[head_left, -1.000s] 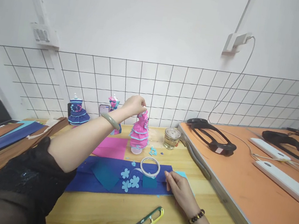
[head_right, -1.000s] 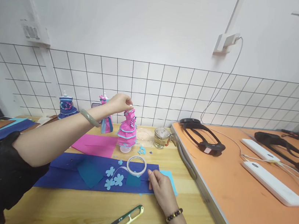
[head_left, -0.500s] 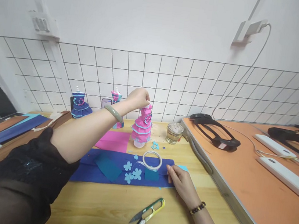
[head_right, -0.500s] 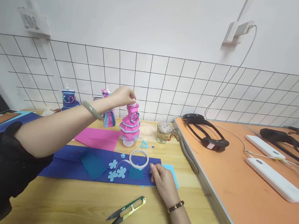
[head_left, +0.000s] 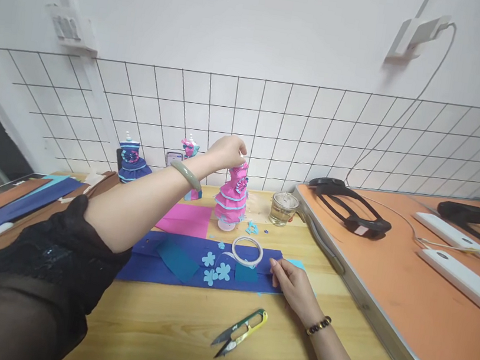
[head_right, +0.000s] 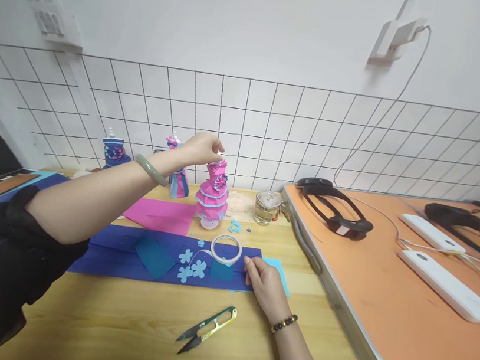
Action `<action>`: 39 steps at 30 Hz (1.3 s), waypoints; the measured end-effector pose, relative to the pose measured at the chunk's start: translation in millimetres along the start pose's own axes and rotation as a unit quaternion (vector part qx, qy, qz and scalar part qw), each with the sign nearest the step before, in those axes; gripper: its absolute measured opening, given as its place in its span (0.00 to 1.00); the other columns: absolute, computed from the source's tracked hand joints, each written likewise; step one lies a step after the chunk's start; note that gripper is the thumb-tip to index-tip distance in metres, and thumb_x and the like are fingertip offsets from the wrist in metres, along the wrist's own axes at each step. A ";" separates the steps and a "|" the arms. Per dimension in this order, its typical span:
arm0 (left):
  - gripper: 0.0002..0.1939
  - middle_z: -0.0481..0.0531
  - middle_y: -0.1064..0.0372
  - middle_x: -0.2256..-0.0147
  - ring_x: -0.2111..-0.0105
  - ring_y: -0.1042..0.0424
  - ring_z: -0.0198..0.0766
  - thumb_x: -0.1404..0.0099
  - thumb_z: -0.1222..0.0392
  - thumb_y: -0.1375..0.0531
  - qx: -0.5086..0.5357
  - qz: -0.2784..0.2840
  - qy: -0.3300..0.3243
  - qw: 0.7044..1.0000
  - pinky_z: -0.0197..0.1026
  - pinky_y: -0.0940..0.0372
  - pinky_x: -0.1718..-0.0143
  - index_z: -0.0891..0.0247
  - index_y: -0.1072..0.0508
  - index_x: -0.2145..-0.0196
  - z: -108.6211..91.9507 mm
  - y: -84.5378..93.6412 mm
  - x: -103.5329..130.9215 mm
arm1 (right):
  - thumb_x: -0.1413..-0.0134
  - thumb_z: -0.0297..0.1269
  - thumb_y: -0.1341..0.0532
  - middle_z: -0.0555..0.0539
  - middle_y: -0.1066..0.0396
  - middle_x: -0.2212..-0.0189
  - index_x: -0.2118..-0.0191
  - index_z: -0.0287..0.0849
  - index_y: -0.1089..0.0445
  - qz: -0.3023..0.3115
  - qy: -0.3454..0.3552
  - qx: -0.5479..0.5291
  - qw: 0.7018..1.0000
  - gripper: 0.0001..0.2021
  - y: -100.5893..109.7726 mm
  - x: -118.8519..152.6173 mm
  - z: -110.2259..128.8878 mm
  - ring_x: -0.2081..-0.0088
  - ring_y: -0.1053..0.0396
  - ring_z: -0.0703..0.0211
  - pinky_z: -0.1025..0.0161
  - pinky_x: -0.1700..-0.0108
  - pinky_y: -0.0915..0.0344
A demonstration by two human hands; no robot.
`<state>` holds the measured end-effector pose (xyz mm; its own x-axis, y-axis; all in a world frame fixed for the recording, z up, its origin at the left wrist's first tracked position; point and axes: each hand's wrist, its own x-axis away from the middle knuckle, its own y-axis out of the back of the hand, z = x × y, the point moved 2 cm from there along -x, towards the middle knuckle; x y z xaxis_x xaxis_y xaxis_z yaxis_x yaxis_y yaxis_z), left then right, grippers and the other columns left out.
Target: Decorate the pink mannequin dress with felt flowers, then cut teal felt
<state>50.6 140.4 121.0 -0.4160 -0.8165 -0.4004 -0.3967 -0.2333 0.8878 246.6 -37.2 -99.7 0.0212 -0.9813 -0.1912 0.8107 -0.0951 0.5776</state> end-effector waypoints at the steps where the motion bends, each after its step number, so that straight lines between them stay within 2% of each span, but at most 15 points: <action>1: 0.16 0.54 0.28 0.63 0.63 0.32 0.40 0.48 0.58 0.39 0.002 0.001 0.000 1.000 0.39 0.39 0.62 0.64 0.27 0.60 -0.7 1.2 0.5 | 0.42 0.51 0.53 0.51 0.35 0.83 0.80 0.43 0.39 0.001 -0.003 0.000 1.000 0.22 0.2 0.5 0.6 0.80 0.39 0.62 0.66 0.76 0.42; 4: 0.24 0.54 0.29 0.62 0.62 0.32 0.41 0.46 0.48 0.41 0.015 -0.028 0.007 0.999 0.40 0.40 0.63 0.64 0.31 0.55 -2.3 8.7 7.6 | 0.42 0.51 0.53 0.51 0.36 0.83 0.80 0.43 0.39 0.001 -0.010 0.001 1.000 0.22 1.5 2.1 2.3 0.82 0.41 0.64 0.67 0.78 0.44; 6: 0.28 0.54 0.30 0.63 0.64 0.33 0.40 0.44 0.41 0.46 0.035 -0.090 0.016 0.995 0.39 0.40 0.65 0.64 0.34 0.53 -1.4 15.3 22.0 | 0.42 0.50 0.53 0.52 0.37 0.84 0.80 0.43 0.39 0.000 -0.013 0.003 1.000 0.22 2.6 2.6 2.7 0.83 0.41 0.64 0.66 0.78 0.44; 8: 0.26 0.53 0.30 0.65 0.66 0.33 0.38 0.40 0.40 0.51 0.041 -0.152 0.014 0.988 0.39 0.42 0.66 0.64 0.34 0.55 2.8 16.9 47.2 | 0.42 0.51 0.53 0.52 0.36 0.84 0.80 0.43 0.39 -0.001 -0.012 0.004 1.000 0.22 3.5 2.6 2.4 0.81 0.40 0.63 0.66 0.76 0.43; 10: 0.23 0.52 0.31 0.68 0.68 0.33 0.37 0.37 0.43 0.56 0.041 -0.168 0.026 0.985 0.38 0.42 0.66 0.64 0.34 0.59 12.3 7.7 81.7 | 0.42 0.51 0.53 0.51 0.35 0.83 0.80 0.43 0.39 -0.002 -0.007 0.005 1.000 0.22 3.4 2.2 1.9 0.79 0.38 0.62 0.66 0.73 0.42; 11: 0.22 0.52 0.31 0.69 0.69 0.33 0.36 0.35 0.45 0.57 0.044 -0.144 0.038 0.988 0.38 0.43 0.66 0.64 0.33 0.61 18.9 -1.9 100.8 | 0.42 0.51 0.53 0.50 0.35 0.83 0.80 0.43 0.39 -0.001 -0.004 0.005 1.000 0.22 2.9 1.9 1.8 0.78 0.37 0.61 0.65 0.72 0.41; 12: 0.20 0.52 0.31 0.70 0.69 0.33 0.36 0.35 0.47 0.56 0.045 -0.092 0.053 0.993 0.38 0.43 0.67 0.64 0.32 0.63 26.2 -14.8 120.1 | 0.42 0.52 0.53 0.50 0.35 0.83 0.80 0.43 0.39 0.001 -0.001 0.006 1.000 0.22 2.2 1.6 1.7 0.77 0.37 0.61 0.65 0.72 0.41; 14: 0.17 0.53 0.29 0.70 0.69 0.33 0.38 0.37 0.50 0.53 0.050 0.055 0.094 0.993 0.38 0.43 0.69 0.64 0.30 0.67 40.6 -45.9 157.0 | 0.42 0.52 0.53 0.50 0.34 0.82 0.79 0.43 0.38 0.008 0.005 0.009 1.000 0.22 -0.1 1.1 1.9 0.77 0.37 0.61 0.65 0.72 0.42; 16: 0.12 0.53 0.28 0.72 0.71 0.32 0.38 0.41 0.54 0.47 0.060 0.119 0.103 0.986 0.37 0.42 0.70 0.64 0.28 0.71 50.1 -73.1 185.7 | 0.42 0.51 0.53 0.50 0.34 0.82 0.78 0.43 0.38 0.018 0.008 0.014 1.000 0.22 -2.7 0.9 2.6 0.78 0.38 0.61 0.65 0.72 0.42; 18: 0.11 0.52 0.27 0.73 0.72 0.31 0.38 0.44 0.54 0.43 0.069 0.155 0.106 0.980 0.37 0.42 0.71 0.63 0.26 0.73 53.5 -93.8 202.4 | 0.42 0.51 0.54 0.50 0.35 0.82 0.78 0.43 0.38 0.024 0.010 0.022 0.999 0.22 -4.8 0.9 3.4 0.78 0.38 0.61 0.65 0.72 0.42; 22: 0.10 0.53 0.26 0.70 0.69 0.30 0.40 0.47 0.53 0.41 0.075 0.178 0.118 0.974 0.37 0.42 0.70 0.61 0.25 0.73 48.2 -113.5 206.6 | 0.42 0.53 0.55 0.49 0.35 0.82 0.78 0.43 0.39 0.018 0.008 0.033 0.999 0.23 -6.4 1.1 3.8 0.77 0.37 0.60 0.64 0.72 0.42; 30: 0.13 0.53 0.26 0.70 0.67 0.30 0.40 0.41 0.53 0.46 0.078 0.181 0.111 0.974 0.38 0.43 0.68 0.61 0.26 0.74 32.6 -121.5 188.8 | 0.41 0.49 0.53 0.48 0.34 0.78 0.75 0.43 0.38 -0.003 0.022 0.054 0.998 0.19 -13.1 1.8 9.7 0.74 0.36 0.59 0.63 0.70 0.40; 34: 0.12 0.50 0.27 0.71 0.68 0.30 0.40 0.46 0.49 0.42 0.085 0.187 0.097 0.974 0.38 0.42 0.69 0.59 0.27 0.76 26.3 -131.1 183.8 | 0.40 0.45 0.53 0.47 0.31 0.75 0.72 0.43 0.35 0.007 0.048 0.090 0.995 0.17 -19.1 0.3 20.8 0.72 0.35 0.57 0.62 0.68 0.39; 37: 0.06 0.50 0.27 0.71 0.67 0.30 0.40 0.46 0.57 0.43 0.083 0.183 0.086 0.976 0.38 0.41 0.68 0.59 0.28 0.76 22.3 -137.7 180.7 | 0.40 0.42 0.52 0.45 0.29 0.70 0.69 0.43 0.33 0.017 0.076 0.123 0.989 0.15 -20.7 -3.3 30.4 0.67 0.34 0.56 0.61 0.63 0.38; 39: 0.07 0.51 0.27 0.71 0.67 0.30 0.40 0.45 0.63 0.45 0.082 0.180 0.073 0.977 0.38 0.41 0.67 0.59 0.28 0.77 20.1 -139.8 178.6 | 0.40 0.40 0.52 0.45 0.29 0.68 0.67 0.43 0.32 0.025 0.094 0.148 0.984 0.13 -21.8 -7.8 37.1 0.64 0.33 0.55 0.60 0.61 0.39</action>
<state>15.4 37.8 -79.2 -0.4363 -0.8996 -0.0207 -0.3774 0.1621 0.9117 207.1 -33.6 -81.3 0.1873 -0.9407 -0.2828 0.6001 -0.1183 0.7911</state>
